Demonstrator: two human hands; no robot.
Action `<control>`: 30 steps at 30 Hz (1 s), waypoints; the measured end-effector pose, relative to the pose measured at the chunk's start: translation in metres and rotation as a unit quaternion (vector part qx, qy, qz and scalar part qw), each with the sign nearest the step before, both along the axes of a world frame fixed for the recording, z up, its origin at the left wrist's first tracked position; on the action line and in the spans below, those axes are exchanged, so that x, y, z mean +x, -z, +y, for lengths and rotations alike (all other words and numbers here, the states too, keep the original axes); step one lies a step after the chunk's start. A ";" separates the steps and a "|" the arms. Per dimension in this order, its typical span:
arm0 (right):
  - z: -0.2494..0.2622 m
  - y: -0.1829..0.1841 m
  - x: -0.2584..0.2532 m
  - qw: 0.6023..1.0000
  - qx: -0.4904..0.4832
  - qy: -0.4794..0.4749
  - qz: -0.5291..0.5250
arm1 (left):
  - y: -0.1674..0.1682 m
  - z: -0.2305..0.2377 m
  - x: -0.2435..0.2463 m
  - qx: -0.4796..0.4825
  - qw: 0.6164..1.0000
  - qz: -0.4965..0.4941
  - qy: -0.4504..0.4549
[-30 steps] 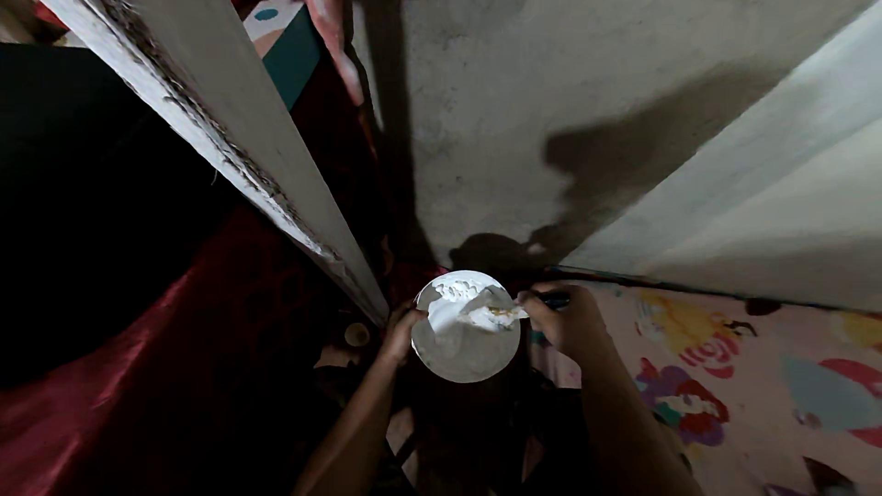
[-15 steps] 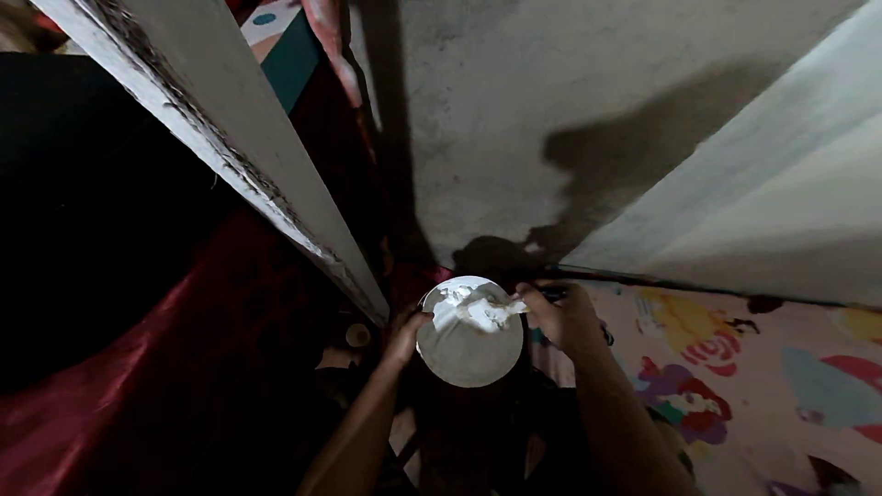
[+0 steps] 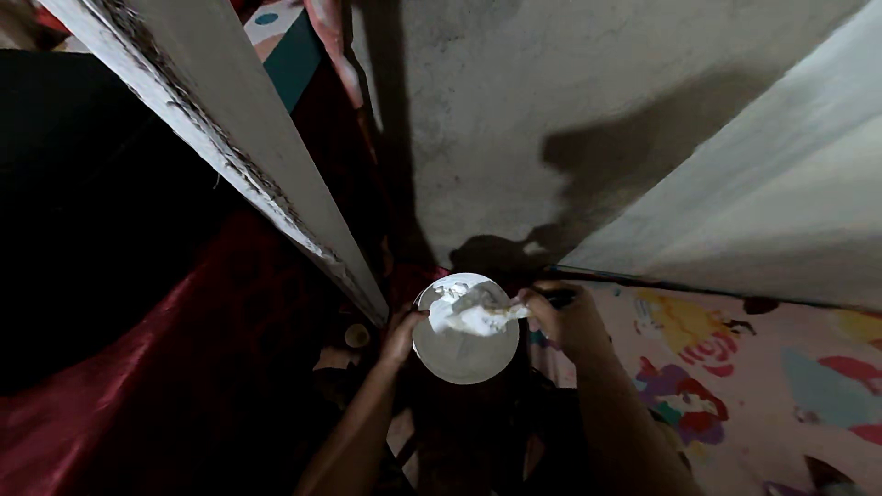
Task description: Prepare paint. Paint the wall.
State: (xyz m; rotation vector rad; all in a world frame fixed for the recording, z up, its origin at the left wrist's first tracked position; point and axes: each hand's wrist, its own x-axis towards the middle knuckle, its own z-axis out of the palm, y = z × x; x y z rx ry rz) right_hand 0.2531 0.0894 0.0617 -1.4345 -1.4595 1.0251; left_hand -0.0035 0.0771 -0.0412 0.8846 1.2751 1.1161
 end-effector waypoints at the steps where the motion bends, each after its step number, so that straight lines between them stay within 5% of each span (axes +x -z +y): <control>1: -0.005 -0.005 -0.003 0.999 -0.019 -0.035 -0.014 | -0.002 0.000 0.001 -0.004 1.000 0.001 -0.007; 8: 0.000 -0.019 -0.005 0.970 -0.103 -0.106 -0.195 | -0.009 0.000 0.002 -0.024 0.999 -0.035 -0.008; 16: 0.012 -0.012 0.006 0.980 -0.004 -0.052 -0.194 | -0.006 -0.002 0.002 -0.041 0.999 -0.006 0.033; 23: -0.001 0.000 0.011 0.982 0.157 -0.055 -0.088 | -0.010 -0.003 0.007 -0.088 0.993 -0.061 -0.044; 30: -0.014 0.022 -0.009 0.953 0.255 -0.031 -0.163 | -0.003 0.001 0.010 -0.079 0.984 -0.119 -0.109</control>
